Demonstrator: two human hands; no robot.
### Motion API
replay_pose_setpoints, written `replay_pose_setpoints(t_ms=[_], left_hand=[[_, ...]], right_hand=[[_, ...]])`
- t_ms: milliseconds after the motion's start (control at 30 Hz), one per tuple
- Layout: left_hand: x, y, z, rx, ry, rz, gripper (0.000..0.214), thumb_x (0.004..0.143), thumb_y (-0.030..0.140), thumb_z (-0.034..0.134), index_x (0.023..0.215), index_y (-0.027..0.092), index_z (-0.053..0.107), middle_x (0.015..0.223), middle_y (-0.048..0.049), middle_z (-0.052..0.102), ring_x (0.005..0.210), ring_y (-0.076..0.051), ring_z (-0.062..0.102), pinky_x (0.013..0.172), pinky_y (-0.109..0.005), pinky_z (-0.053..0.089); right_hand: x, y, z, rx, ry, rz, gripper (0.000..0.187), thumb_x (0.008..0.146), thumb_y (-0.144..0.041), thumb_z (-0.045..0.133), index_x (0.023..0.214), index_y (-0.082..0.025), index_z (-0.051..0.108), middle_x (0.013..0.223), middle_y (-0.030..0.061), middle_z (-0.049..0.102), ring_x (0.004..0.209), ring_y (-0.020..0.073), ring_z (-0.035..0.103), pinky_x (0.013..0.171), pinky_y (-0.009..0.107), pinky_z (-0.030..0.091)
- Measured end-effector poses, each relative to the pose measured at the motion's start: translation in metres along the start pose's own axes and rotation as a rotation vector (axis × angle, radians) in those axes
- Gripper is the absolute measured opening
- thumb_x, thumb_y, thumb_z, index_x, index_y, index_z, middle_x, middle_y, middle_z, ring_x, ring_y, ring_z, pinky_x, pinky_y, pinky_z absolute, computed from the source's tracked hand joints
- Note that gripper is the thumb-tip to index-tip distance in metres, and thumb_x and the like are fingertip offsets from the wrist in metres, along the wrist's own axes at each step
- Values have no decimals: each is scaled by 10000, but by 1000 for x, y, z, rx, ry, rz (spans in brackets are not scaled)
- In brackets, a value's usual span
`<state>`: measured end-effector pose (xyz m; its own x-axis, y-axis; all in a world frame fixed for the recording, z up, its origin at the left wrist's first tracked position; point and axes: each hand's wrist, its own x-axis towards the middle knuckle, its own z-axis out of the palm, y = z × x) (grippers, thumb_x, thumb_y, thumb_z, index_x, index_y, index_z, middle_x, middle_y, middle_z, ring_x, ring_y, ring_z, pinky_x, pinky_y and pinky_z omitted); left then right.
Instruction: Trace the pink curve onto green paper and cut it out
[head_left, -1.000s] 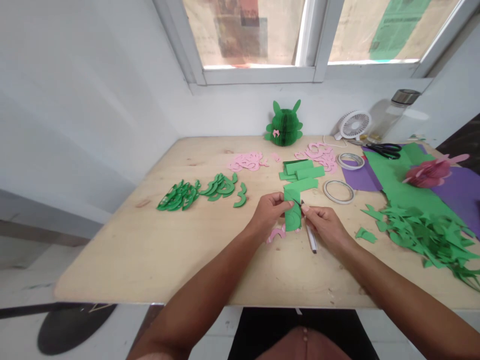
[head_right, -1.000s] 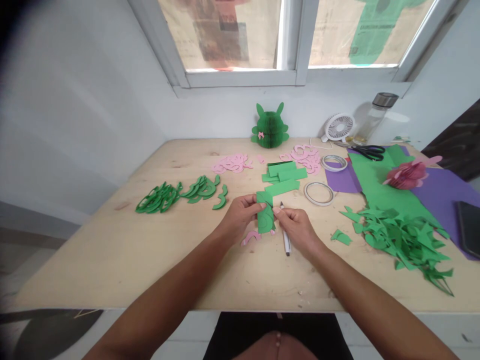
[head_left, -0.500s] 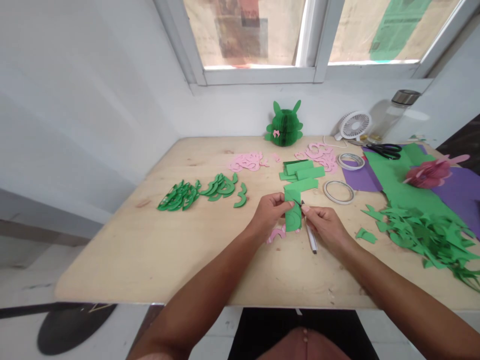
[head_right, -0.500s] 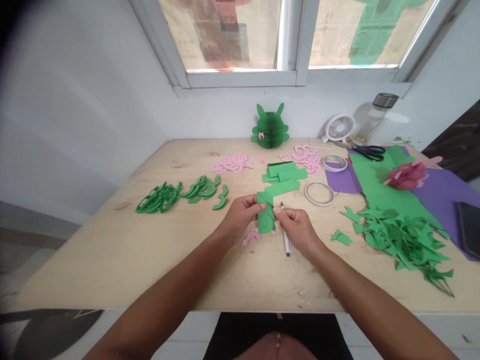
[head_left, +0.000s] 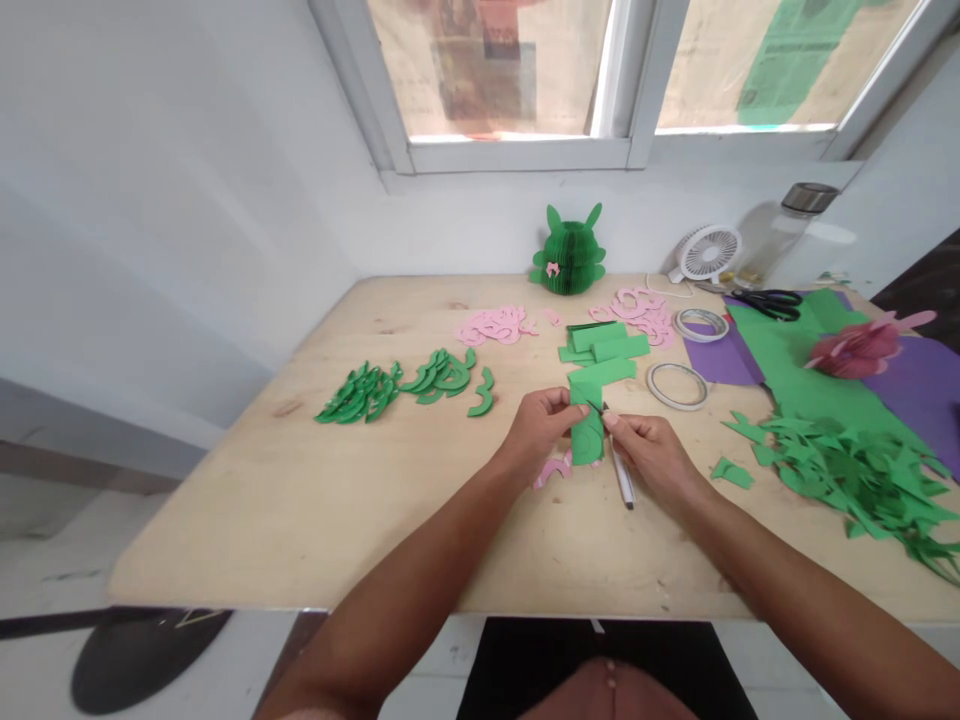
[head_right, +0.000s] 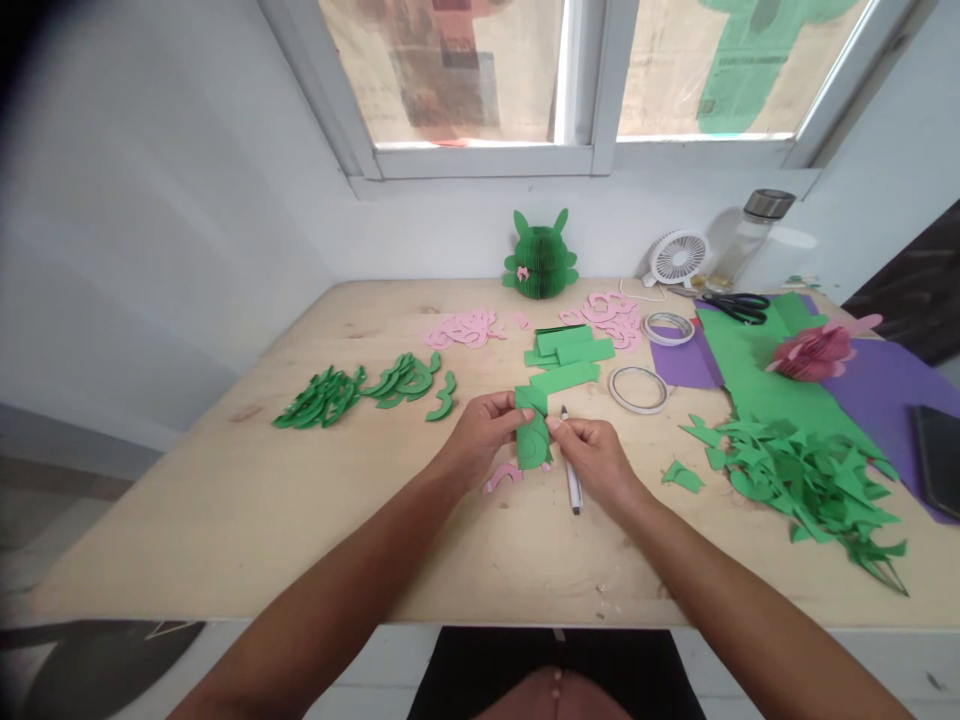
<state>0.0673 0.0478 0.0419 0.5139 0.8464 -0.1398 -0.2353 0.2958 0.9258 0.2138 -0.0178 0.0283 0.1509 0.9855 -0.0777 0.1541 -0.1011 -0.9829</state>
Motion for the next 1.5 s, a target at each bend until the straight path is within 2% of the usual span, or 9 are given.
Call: replay_pose_setpoints(t_ms=[100, 367, 700, 1100, 1500], left_hand=[[0, 0, 0, 8, -6, -5, 205, 620, 294, 714, 665, 135, 593, 616, -5, 614, 561, -116, 564, 591, -258, 461], [-1, 1, 0, 5, -14, -17, 204, 616, 296, 722, 675, 133, 613, 627, -12, 627, 569, -123, 578, 609, -268, 475], [0, 0, -1, 13, -22, -16, 216, 607, 290, 733, 674, 130, 604, 613, -10, 615, 573, -128, 580, 592, -264, 475], [0, 4, 0, -27, 42, -1, 288, 578, 306, 744, 583, 153, 500, 583, 24, 559, 542, -89, 523, 574, -236, 462], [0, 4, -2, -8, 12, 7, 254, 600, 290, 728, 583, 150, 517, 564, 27, 553, 530, -88, 510, 574, -242, 447]], right_hand=[[0, -2, 0, -13, 10, -16, 528, 787, -604, 545, 492, -198, 382, 495, -62, 247, 477, 84, 198, 463, 259, 137], [0, -1, 0, -4, 4, -21, 521, 788, -595, 545, 500, -208, 346, 506, -59, 239, 483, 86, 196, 464, 261, 145], [0, -2, 0, -3, 6, -24, 507, 788, -583, 553, 502, -195, 396, 521, -54, 255, 490, 89, 219, 475, 257, 164], [0, 1, -1, -49, 5, -32, 526, 793, -613, 532, 516, -205, 349, 536, -52, 228, 510, 94, 211, 487, 263, 162], [0, 1, -1, -39, -4, -32, 514, 820, -565, 529, 519, -212, 308, 536, -55, 223, 507, 91, 193, 487, 269, 145]])
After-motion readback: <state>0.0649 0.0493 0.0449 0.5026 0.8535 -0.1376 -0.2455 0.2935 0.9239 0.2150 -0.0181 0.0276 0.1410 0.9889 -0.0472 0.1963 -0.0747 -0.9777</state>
